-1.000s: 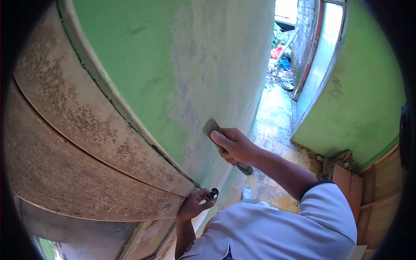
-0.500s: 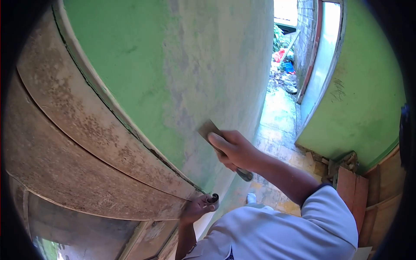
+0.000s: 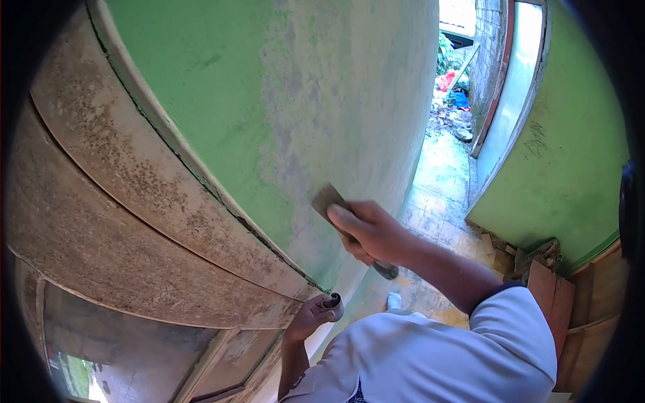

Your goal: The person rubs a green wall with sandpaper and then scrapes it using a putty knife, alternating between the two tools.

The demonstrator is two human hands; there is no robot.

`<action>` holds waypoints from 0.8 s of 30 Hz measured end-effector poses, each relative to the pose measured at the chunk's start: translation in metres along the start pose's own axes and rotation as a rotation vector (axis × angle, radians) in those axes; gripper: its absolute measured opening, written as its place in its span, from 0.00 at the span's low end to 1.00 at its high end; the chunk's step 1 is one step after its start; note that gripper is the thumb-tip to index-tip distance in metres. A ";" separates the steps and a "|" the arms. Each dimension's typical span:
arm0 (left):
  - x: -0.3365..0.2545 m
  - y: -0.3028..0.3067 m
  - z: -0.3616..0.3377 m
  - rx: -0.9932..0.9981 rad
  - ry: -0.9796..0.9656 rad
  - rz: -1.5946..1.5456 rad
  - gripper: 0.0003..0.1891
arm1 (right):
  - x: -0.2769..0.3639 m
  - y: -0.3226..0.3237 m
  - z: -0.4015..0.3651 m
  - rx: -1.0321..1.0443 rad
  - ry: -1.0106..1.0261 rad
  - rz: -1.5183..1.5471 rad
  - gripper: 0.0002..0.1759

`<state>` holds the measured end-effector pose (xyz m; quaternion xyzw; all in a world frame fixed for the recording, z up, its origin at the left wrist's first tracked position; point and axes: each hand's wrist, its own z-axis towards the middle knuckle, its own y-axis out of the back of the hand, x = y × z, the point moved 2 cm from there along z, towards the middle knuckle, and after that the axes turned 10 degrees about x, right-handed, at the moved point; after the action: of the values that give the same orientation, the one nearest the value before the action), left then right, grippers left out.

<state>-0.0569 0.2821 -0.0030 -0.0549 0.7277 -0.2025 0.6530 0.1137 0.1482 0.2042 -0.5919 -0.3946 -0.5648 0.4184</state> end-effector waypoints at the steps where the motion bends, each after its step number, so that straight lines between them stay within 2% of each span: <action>1: 0.001 0.001 -0.002 -0.004 -0.010 -0.006 0.17 | -0.014 0.002 -0.005 0.000 -0.086 -0.005 0.24; 2: 0.002 0.002 -0.003 -0.009 -0.024 -0.014 0.17 | -0.030 0.005 -0.010 0.005 -0.081 -0.016 0.24; 3: 0.003 0.003 -0.005 -0.012 -0.038 -0.013 0.17 | -0.051 0.009 -0.016 -0.030 -0.160 0.033 0.25; 5: 0.009 0.005 -0.013 -0.096 -0.005 -0.012 0.17 | -0.057 0.011 -0.012 -0.056 -0.247 0.077 0.26; 7: 0.019 0.014 -0.015 -0.095 0.016 -0.003 0.17 | -0.040 0.012 0.001 -0.127 -0.201 -0.072 0.27; 8: 0.025 0.013 -0.018 -0.083 0.049 0.011 0.18 | -0.026 0.015 0.016 -0.093 -0.125 -0.063 0.26; 12: 0.017 0.006 -0.012 -0.078 0.047 -0.039 0.17 | -0.021 0.010 0.008 -0.045 -0.088 0.033 0.25; 18: 0.011 -0.006 0.003 -0.033 0.027 -0.020 0.16 | -0.061 -0.014 -0.015 -0.023 -0.168 0.015 0.25; 20: 0.013 -0.008 0.009 -0.020 0.027 -0.032 0.16 | -0.051 -0.017 -0.007 -0.023 -0.144 -0.045 0.23; 22: 0.019 -0.010 0.017 0.070 0.152 -0.039 0.18 | -0.001 -0.029 0.019 0.033 0.006 -0.079 0.23; 24: 0.015 -0.021 0.029 0.134 0.133 -0.007 0.18 | 0.022 -0.040 0.018 0.038 0.081 -0.084 0.24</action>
<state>-0.0350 0.2509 -0.0114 -0.0003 0.7541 -0.2561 0.6048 0.0838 0.1788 0.2275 -0.5433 -0.4125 -0.5979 0.4210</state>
